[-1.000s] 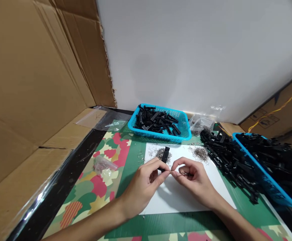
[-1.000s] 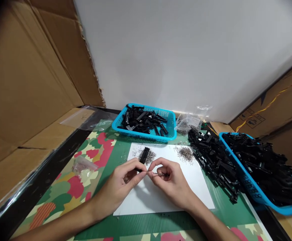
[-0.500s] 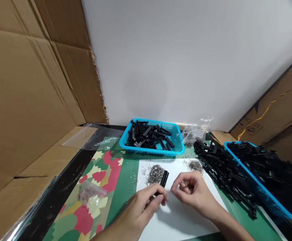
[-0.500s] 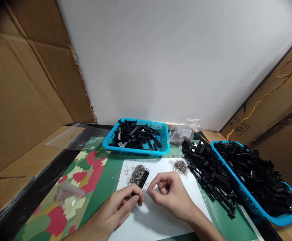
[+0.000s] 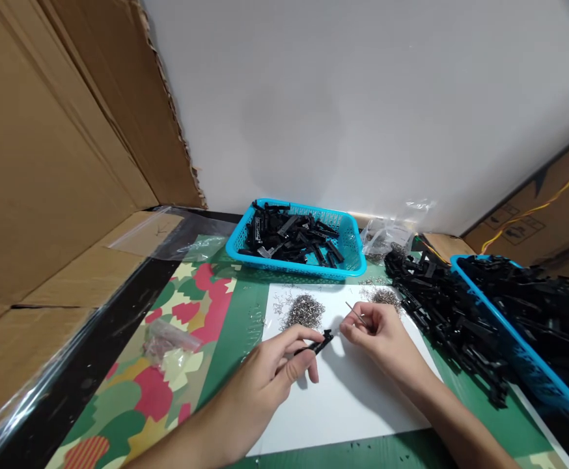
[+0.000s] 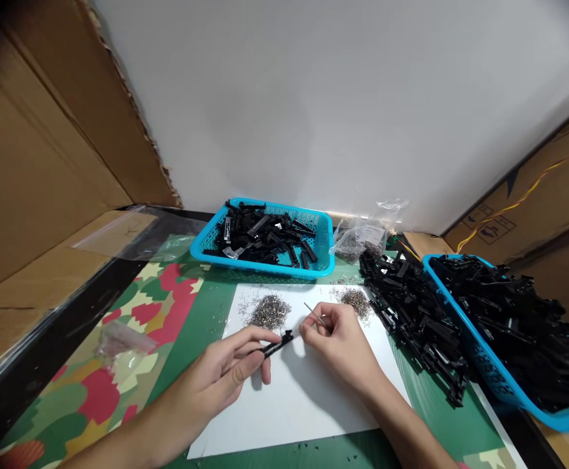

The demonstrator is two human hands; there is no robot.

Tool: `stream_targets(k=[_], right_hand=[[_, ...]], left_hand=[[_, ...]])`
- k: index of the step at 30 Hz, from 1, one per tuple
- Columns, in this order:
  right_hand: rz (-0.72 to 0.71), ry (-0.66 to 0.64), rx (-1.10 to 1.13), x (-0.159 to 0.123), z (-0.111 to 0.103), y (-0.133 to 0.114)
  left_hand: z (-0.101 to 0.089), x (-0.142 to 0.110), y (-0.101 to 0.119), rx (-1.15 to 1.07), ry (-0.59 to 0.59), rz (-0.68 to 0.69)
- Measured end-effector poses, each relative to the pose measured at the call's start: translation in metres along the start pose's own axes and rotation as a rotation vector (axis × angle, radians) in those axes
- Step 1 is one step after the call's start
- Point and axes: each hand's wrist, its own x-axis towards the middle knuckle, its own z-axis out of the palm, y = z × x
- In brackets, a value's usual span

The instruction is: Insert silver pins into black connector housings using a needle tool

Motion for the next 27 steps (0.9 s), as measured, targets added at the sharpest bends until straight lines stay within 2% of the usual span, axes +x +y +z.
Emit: stream_targets(k=[6, 14, 27], right_hand=[[0.031, -0.054, -0.076, -0.003, 0.005, -0.003], [0.049, -0.037, -0.185, -0.006, 0.009, -0.006], [-0.06, -0.015, -0.336, -0.012, 0.012, 0.007]], left_hand=[[0.001, 0.001, 0.003, 0.034, -0.016, 0.019], [0.002, 0.002, 0.005, 0.097, -0.059, 0.033], [0.002, -0.002, 0.012, 0.171, -0.073, 0.052]])
